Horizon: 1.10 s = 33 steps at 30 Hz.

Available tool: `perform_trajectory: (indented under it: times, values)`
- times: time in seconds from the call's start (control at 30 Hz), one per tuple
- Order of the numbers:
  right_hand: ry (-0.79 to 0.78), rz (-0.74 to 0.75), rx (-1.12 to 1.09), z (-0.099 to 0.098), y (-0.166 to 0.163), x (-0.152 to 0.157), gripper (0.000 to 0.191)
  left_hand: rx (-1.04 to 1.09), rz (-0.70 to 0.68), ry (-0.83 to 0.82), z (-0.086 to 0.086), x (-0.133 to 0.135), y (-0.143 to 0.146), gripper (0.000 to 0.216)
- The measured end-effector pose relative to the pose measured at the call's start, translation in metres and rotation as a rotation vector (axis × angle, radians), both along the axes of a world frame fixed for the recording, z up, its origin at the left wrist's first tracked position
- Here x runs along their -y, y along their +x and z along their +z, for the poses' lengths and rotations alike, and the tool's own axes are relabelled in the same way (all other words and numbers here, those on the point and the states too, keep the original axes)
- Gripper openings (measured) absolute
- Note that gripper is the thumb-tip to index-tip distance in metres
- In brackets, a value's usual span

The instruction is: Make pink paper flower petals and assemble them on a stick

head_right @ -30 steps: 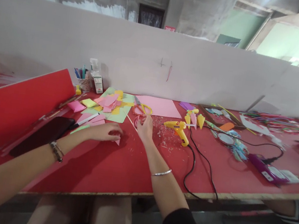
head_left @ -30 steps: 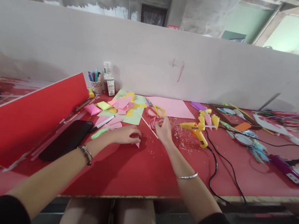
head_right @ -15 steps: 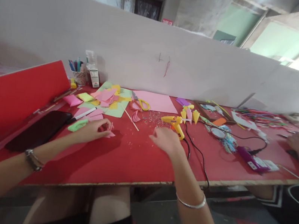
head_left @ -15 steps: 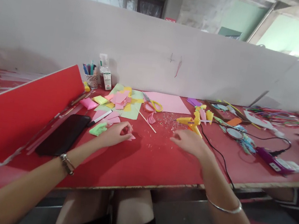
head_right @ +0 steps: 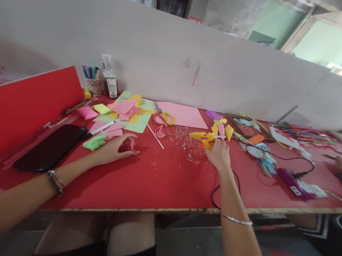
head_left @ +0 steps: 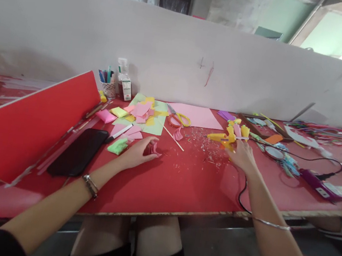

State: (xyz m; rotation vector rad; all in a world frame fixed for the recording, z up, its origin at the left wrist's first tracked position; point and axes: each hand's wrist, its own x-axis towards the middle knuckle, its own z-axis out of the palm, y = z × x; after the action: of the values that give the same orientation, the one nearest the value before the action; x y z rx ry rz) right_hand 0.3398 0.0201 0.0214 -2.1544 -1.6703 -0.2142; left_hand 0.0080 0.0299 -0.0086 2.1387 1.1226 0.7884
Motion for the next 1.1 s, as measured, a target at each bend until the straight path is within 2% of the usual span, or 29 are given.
perform_trajectory:
  times: [0.13,0.2,0.37,0.5,0.57,0.77,1.1]
  values:
    - [-0.036,-0.005,-0.079,-0.008,0.002,-0.009,0.003,-0.075,-0.031,-0.021,0.003,-0.001,-0.006,0.04]
    - [-0.027,0.008,-0.112,-0.007,0.002,-0.014,0.005,-0.081,-0.021,-0.033,0.004,-0.003,-0.009,0.04]
    - [0.095,0.11,-0.187,0.021,-0.008,-0.032,0.014,-0.105,-0.042,-0.064,0.003,-0.007,-0.01,0.049]
    - [0.193,0.201,-0.297,0.038,-0.032,-0.044,0.015,-0.061,-0.123,-0.136,0.003,-0.007,-0.01,0.056]
    - [0.207,0.258,-0.369,0.036,-0.047,-0.047,0.014,-0.046,-0.16,-0.151,0.003,-0.008,-0.011,0.058]
    - [0.22,0.377,-0.545,0.012,-0.077,-0.05,0.014,-0.117,-0.18,-0.132,0.0,-0.012,-0.015,0.063]
    - [0.219,0.35,-0.667,-0.005,-0.073,-0.05,0.017,-0.125,-0.169,-0.136,-0.002,-0.011,-0.012,0.064]
